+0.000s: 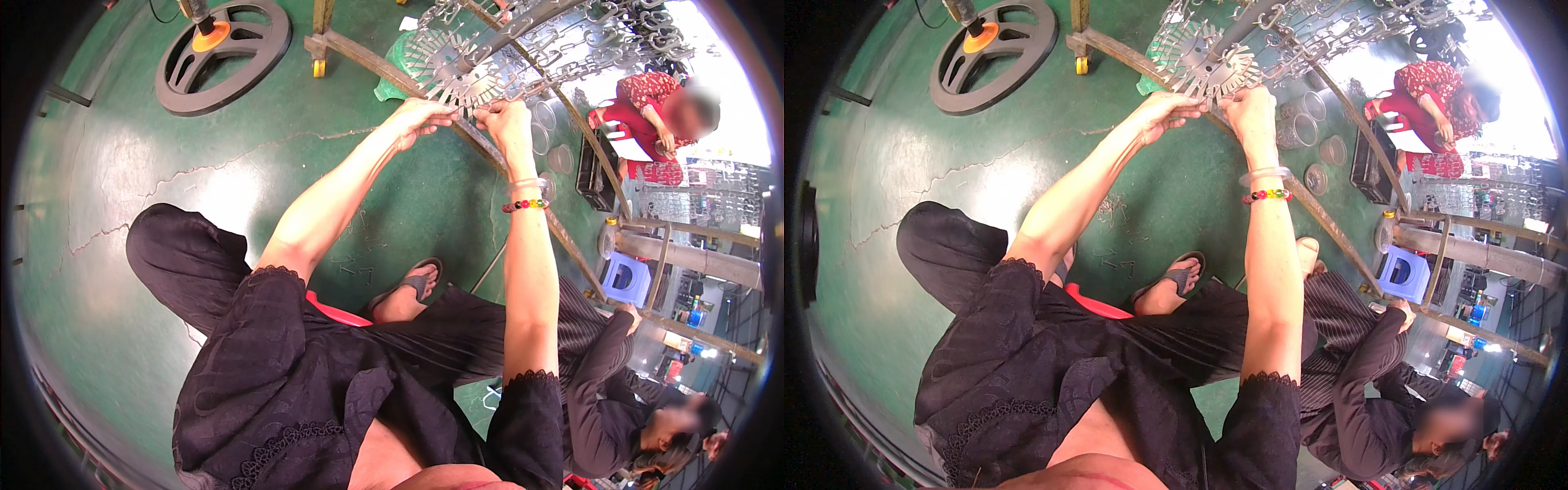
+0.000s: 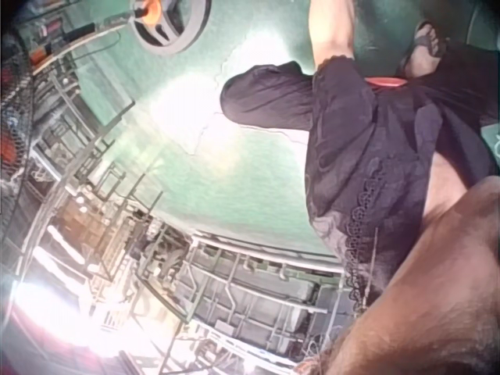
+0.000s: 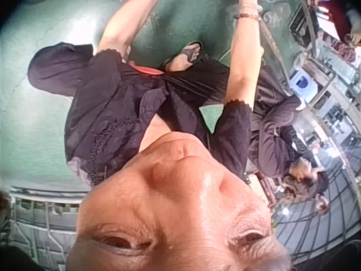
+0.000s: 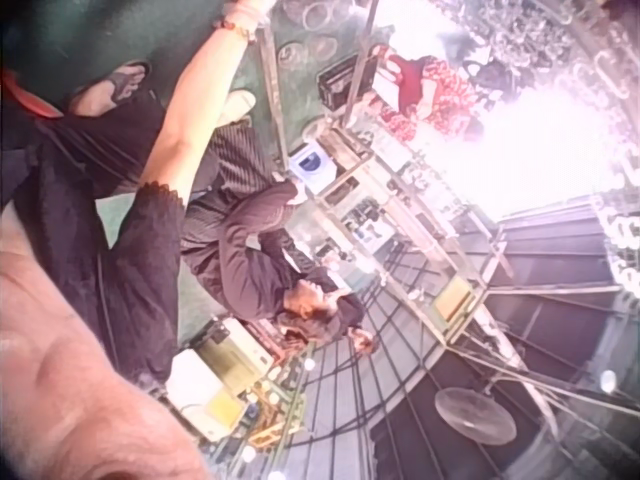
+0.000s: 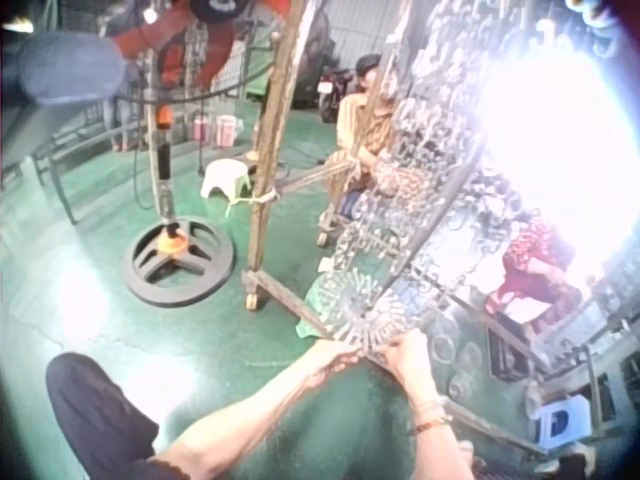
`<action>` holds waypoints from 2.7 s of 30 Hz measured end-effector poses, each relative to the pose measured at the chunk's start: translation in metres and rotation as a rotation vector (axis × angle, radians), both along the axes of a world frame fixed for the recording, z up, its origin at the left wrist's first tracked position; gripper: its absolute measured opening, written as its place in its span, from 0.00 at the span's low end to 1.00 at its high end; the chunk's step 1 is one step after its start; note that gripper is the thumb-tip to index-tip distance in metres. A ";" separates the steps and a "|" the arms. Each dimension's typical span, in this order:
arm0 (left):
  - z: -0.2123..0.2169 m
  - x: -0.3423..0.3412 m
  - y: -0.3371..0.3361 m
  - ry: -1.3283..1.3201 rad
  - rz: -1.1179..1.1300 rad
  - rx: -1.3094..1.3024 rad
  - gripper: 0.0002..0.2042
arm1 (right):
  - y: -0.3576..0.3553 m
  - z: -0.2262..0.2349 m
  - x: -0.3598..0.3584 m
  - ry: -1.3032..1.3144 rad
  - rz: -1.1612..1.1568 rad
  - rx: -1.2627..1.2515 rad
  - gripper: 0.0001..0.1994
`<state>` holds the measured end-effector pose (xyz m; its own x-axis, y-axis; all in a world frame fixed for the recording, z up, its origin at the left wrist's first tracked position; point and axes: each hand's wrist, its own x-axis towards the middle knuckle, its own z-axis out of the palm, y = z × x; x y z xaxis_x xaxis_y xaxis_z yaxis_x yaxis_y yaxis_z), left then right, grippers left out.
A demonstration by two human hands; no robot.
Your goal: The person sits on a low stool and repeatedly picks up small metal hooks from the floor, attaches them to a hanging metal rack, and secures them. The person continues this repetitive assembly process throughout the clip.
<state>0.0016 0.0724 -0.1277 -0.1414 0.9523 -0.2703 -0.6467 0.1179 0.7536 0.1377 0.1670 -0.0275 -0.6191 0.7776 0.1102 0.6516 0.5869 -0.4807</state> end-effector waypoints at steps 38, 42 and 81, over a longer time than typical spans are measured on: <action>0.007 -0.014 -0.018 -0.361 -0.052 0.353 0.27 | -0.068 -0.002 0.048 0.710 -0.202 -0.315 0.18; 0.004 -0.022 -0.019 -0.320 -0.076 0.343 0.28 | -0.059 0.007 0.032 0.719 -0.167 -0.388 0.17; 0.135 0.070 -0.077 1.244 0.452 0.364 0.09 | -0.113 -0.012 0.045 0.544 -0.261 0.296 0.06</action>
<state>0.0715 -0.0046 0.0070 -0.4181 0.7482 0.5151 0.5436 -0.2482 0.8018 0.1824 0.0539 -0.0398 -0.2107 0.7831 0.5851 0.5005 0.6006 -0.6235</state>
